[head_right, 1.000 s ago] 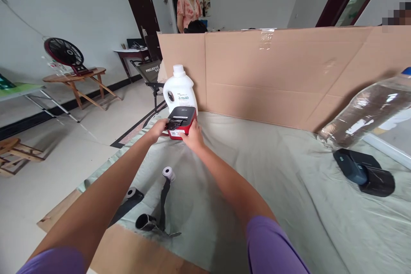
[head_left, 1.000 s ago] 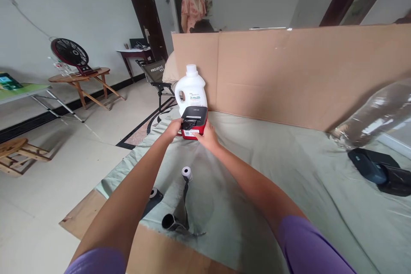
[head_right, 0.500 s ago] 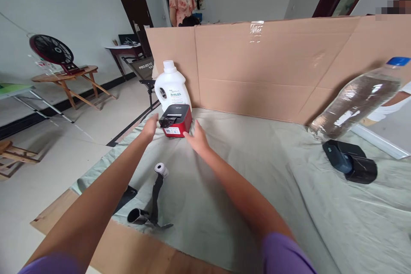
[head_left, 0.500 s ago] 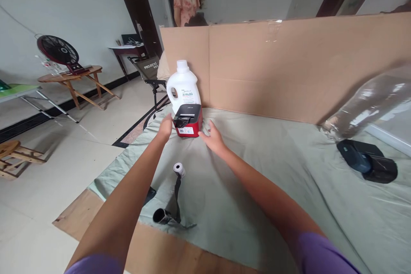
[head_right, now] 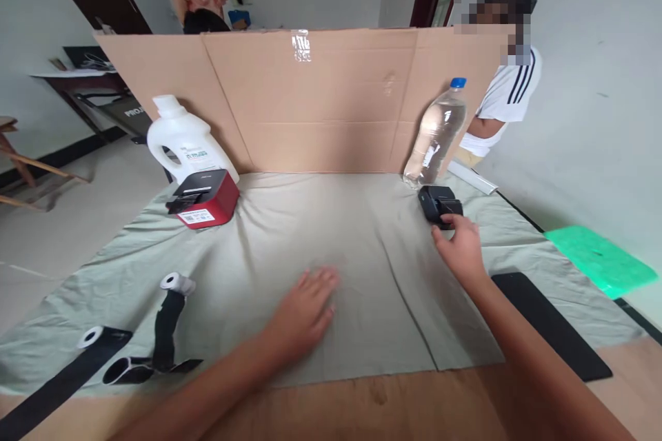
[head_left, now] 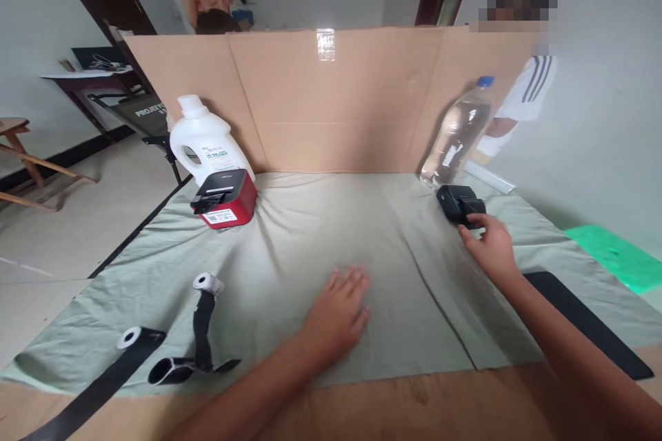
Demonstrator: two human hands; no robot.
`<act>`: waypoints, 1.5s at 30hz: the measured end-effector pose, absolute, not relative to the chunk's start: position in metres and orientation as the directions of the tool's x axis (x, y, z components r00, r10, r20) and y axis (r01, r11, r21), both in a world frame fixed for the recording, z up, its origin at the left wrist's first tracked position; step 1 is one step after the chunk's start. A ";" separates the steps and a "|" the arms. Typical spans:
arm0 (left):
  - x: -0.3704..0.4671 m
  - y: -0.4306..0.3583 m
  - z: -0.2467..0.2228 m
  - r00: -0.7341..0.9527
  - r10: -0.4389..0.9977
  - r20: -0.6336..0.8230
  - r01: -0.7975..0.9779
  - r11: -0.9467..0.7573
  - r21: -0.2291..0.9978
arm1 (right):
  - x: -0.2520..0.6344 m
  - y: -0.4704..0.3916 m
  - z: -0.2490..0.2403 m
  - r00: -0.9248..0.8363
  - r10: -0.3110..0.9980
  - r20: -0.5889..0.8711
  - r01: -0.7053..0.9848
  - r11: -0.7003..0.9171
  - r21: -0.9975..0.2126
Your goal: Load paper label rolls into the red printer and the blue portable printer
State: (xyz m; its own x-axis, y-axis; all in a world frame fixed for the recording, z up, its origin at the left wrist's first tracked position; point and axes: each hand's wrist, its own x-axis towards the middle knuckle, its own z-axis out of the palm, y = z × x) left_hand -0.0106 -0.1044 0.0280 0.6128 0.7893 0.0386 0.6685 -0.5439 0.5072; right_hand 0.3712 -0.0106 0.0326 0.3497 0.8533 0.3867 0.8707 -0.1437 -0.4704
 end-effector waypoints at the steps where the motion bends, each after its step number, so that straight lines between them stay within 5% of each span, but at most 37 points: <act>1: 0.004 -0.107 0.019 0.692 0.722 0.022 0.631 -0.619 0.467 | 0.383 -0.001 0.037 0.361 0.834 0.417 0.891 -0.178 -0.417; 5: 0.021 -0.113 0.006 0.829 0.558 -0.026 0.522 -0.757 0.394 | 0.409 0.050 0.050 0.476 0.816 0.328 0.863 -0.363 -0.351; 15: 0.013 -0.118 0.012 0.844 0.531 -0.070 0.516 -0.772 0.371 | 0.400 0.098 0.074 0.436 0.896 -0.082 0.872 -0.444 -0.207; 25: 0.010 -0.122 0.017 0.835 0.550 0.011 0.505 -0.773 0.384 | 0.180 0.026 0.102 0.051 0.987 -0.153 0.964 -0.089 -0.251; 32: 0.008 -0.122 0.008 0.831 0.553 0.063 0.494 -0.786 0.372 | 0.098 0.015 0.091 0.112 0.975 -0.190 0.964 -0.153 -0.218; 45: 0.008 -0.123 0.008 0.822 0.563 0.091 0.493 -0.782 0.382 | 0.097 0.004 0.087 0.138 0.972 -0.190 0.939 -0.189 -0.287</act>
